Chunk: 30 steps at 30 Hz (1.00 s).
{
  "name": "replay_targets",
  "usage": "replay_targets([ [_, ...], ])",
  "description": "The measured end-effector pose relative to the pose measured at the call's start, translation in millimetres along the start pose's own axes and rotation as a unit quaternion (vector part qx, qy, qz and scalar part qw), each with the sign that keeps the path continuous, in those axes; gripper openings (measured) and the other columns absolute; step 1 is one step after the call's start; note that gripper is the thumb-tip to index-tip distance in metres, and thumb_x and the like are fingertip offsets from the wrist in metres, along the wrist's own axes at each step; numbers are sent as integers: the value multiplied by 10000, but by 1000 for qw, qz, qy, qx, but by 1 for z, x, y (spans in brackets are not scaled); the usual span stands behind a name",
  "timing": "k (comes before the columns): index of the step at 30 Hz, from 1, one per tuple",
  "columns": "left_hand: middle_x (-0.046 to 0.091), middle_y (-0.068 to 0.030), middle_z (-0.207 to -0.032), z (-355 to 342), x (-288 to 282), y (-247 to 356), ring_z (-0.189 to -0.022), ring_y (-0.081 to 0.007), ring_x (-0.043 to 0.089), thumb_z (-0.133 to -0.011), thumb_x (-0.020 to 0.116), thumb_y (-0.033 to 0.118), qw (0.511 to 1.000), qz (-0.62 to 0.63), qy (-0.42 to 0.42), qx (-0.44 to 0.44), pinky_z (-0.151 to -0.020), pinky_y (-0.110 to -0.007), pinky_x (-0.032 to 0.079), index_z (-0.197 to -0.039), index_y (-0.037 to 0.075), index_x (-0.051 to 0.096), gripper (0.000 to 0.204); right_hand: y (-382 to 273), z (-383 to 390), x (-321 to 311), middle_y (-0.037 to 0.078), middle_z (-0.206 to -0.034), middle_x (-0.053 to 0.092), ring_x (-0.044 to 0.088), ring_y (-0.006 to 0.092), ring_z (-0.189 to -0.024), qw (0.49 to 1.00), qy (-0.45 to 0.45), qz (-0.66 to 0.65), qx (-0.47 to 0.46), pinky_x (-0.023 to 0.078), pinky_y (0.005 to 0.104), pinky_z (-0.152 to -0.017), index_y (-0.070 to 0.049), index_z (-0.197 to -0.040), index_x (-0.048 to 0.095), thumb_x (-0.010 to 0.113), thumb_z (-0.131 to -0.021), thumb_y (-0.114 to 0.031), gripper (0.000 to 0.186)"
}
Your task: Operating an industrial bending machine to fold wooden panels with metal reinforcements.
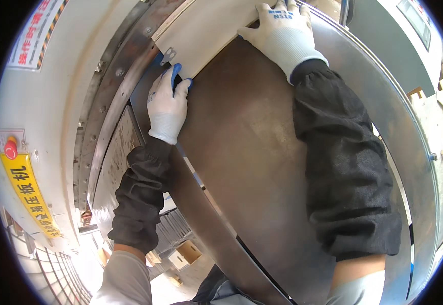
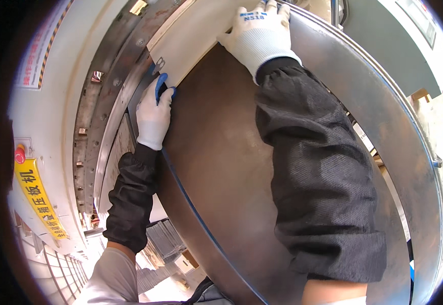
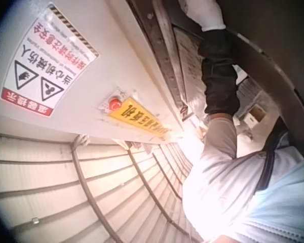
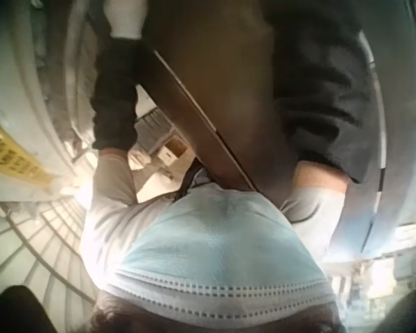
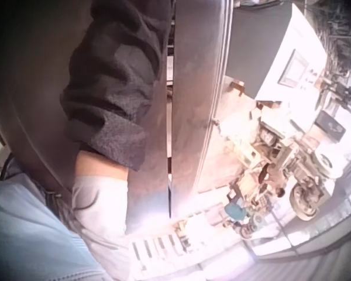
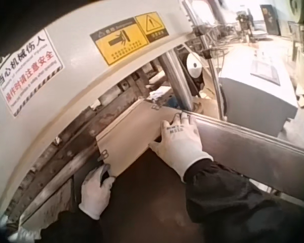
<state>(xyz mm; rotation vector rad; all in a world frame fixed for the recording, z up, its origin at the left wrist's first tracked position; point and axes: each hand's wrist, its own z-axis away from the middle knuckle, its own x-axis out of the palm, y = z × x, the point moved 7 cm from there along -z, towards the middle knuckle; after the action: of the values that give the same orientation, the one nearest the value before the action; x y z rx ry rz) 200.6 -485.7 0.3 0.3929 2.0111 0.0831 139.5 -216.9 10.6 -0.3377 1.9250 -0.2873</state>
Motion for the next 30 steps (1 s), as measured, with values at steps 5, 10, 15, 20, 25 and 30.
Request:
replay_targets([
  [5,709,-210,-1232,2,1,-3,-1153,-393,657,-969,722,199,1000,13,-15,-11,-1003,-457,511,-1299,28,685,374,2,-2,0,278,-1527,539,385,422,-1517,1000,-17,0,-12,169,576,-1286,-15,-1392,646,600,-1001,-489,617],
  [10,711,-198,-1235,0,4,-10,-1151,-387,658,-971,716,186,1000,2,-13,10,-1008,-458,509,-1304,41,687,365,-1,0,0,273,-1498,572,410,443,-1502,1000,7,6,11,157,612,-1282,-3,-1369,661,599,-994,-395,547],
  [15,714,-196,-1223,1,3,-15,-1147,-385,662,-952,726,180,1000,-25,0,3,-999,-458,514,-1277,52,695,351,-3,-2,4,268,-1509,564,372,411,-1534,1000,13,-5,15,142,600,-1285,-10,-1415,623,630,-981,-476,638],
  [20,735,-167,-1148,-2,-3,-1,-1116,-387,673,-900,759,192,998,-33,35,28,-979,-471,520,-1213,57,719,344,-17,-7,28,292,-1671,351,287,455,-1577,999,6,52,2,167,546,-1297,-16,-1577,454,626,-927,-707,964],
  [25,735,-170,-1205,3,-5,4,-1159,-386,660,-907,750,193,994,-48,59,74,-1004,-469,517,-1245,65,710,364,-35,-1,33,260,-1667,378,315,475,-1557,995,-39,83,-36,178,566,-1288,-30,-1563,474,620,-887,-779,1019],
  [30,739,-177,-1193,2,-4,7,-1168,-392,655,-901,764,231,993,-64,70,64,-998,-494,513,-1239,58,699,385,-31,-8,37,254,-1659,395,312,467,-1560,994,-42,93,-29,192,530,-1291,-49,-1563,479,647,-847,-806,1055],
])
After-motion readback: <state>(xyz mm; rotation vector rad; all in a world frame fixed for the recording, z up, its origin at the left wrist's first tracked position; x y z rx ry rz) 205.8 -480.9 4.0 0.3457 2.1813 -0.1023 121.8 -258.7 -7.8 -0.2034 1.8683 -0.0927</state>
